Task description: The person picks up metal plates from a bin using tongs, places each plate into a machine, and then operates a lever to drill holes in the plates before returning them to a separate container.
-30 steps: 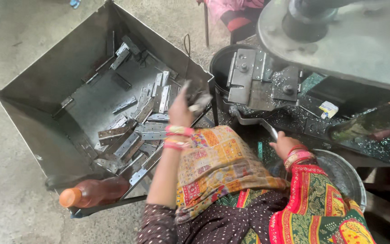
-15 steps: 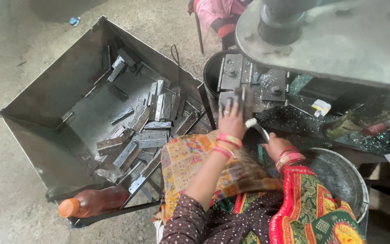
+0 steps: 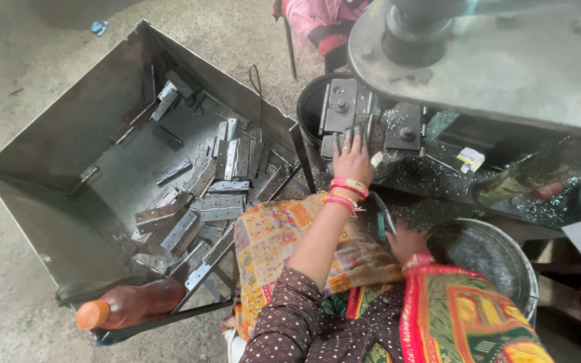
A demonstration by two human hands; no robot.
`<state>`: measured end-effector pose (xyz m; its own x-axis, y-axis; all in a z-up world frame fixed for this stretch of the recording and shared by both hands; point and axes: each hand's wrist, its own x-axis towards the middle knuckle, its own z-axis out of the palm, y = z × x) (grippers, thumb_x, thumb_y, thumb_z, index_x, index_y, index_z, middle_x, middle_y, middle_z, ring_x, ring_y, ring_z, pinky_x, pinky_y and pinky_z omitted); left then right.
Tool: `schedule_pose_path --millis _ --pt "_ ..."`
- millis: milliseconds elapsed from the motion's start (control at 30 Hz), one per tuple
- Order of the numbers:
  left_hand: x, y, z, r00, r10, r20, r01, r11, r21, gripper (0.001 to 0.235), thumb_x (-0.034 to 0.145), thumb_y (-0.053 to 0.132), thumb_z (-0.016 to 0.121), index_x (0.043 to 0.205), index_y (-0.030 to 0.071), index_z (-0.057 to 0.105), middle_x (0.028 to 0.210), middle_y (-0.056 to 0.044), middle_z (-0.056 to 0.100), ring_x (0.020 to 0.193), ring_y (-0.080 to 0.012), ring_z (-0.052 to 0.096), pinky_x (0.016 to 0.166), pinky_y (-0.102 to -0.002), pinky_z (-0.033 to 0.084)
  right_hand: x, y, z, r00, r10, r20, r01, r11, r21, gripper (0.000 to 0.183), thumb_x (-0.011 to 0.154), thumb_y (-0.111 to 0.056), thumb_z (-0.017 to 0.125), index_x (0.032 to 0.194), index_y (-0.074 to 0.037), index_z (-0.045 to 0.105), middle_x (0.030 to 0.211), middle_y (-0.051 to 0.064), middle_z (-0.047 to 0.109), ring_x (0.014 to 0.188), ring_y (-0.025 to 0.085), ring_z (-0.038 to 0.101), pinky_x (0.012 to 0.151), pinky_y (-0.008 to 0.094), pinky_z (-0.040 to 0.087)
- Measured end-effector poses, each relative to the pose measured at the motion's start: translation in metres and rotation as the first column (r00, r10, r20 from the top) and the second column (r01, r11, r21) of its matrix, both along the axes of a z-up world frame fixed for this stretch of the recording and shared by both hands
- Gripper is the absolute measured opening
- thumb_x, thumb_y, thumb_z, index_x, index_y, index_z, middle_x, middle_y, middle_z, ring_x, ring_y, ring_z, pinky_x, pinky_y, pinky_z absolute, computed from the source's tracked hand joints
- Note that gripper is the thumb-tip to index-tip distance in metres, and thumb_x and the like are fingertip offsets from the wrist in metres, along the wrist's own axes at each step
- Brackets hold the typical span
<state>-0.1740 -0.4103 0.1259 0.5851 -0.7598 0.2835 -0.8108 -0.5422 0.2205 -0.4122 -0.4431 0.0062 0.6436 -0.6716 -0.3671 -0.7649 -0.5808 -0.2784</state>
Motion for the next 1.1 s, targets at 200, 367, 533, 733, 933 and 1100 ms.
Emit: schedule_pose_path --millis 200,367,533,733,933,1100 --pt "-0.01 0.012 -0.007 0.999 -0.039 0.025 0.038 0.998 0.045 0.046 0.092 0.019 0.054 0.134 0.004 0.064 0.152 -0.013 0.053 0.141 -0.0308 0.049 0.122 -0.054 0.029 0.003 -0.007 -0.01 1.0 0.027 0.005 -0.027 1.0 0.012 0.043 0.1 -0.043 0.063 0.118 -0.005 0.052 0.092 0.028 0.073 0.09 0.05 0.071 0.079 0.059 0.055" --pt "-0.016 0.014 -0.012 0.984 -0.025 0.179 0.023 1.0 0.016 0.047 0.092 0.019 0.052 0.134 0.0 0.063 0.149 -0.016 0.054 0.141 -0.0318 0.048 0.124 -0.055 0.025 0.041 -0.041 0.049 0.993 0.065 -0.098 -0.063 0.998 0.029 0.046 0.093 -0.039 0.071 0.115 -0.003 0.055 0.094 0.029 0.073 0.093 0.046 0.074 0.081 0.055 0.057" --pt "0.006 -0.016 -0.004 0.993 -0.016 0.113 0.001 0.992 0.129 0.044 0.095 0.019 0.051 0.132 0.0 0.064 0.148 -0.017 0.054 0.146 -0.0342 0.046 0.126 -0.053 0.024 0.029 -0.035 0.048 0.996 0.077 -0.04 -0.075 0.996 0.048 0.048 0.091 -0.042 0.072 0.113 -0.002 0.057 0.093 0.028 0.074 0.09 0.046 0.074 0.078 0.055 0.058" --pt "0.007 -0.026 -0.015 0.997 -0.026 0.076 0.019 0.996 0.088 0.045 0.088 0.019 0.053 0.127 0.001 0.066 0.151 -0.019 0.05 0.142 -0.0344 0.045 0.121 -0.054 0.023 0.013 -0.023 -0.001 0.994 -0.025 0.111 0.024 1.0 0.008 0.049 0.089 -0.044 0.073 0.115 -0.005 0.057 0.095 0.03 0.072 0.093 0.05 0.07 0.08 0.058 0.055" --pt "0.001 -0.015 -0.018 0.99 -0.035 0.138 0.021 0.995 0.095 0.045 0.098 0.027 0.049 0.126 -0.003 0.067 0.148 -0.023 0.052 0.142 -0.0392 0.046 0.126 -0.056 0.021 0.032 -0.046 0.039 0.996 0.052 -0.076 -0.05 0.998 0.022 0.055 0.088 -0.045 0.076 0.116 -0.002 0.057 0.099 0.029 0.072 0.096 0.048 0.071 0.084 0.057 0.056" --pt "0.002 -0.024 -0.024 0.966 0.042 0.255 -0.057 0.997 0.052 0.045 0.092 0.021 0.051 0.126 -0.003 0.069 0.147 -0.022 0.055 0.14 -0.0381 0.048 0.123 -0.053 0.024 0.037 -0.043 0.037 0.996 0.03 -0.079 -0.028 0.999 0.027 0.052 0.089 -0.047 0.074 0.116 -0.005 0.06 0.099 0.027 0.075 0.097 0.046 0.073 0.085 0.055 0.057"
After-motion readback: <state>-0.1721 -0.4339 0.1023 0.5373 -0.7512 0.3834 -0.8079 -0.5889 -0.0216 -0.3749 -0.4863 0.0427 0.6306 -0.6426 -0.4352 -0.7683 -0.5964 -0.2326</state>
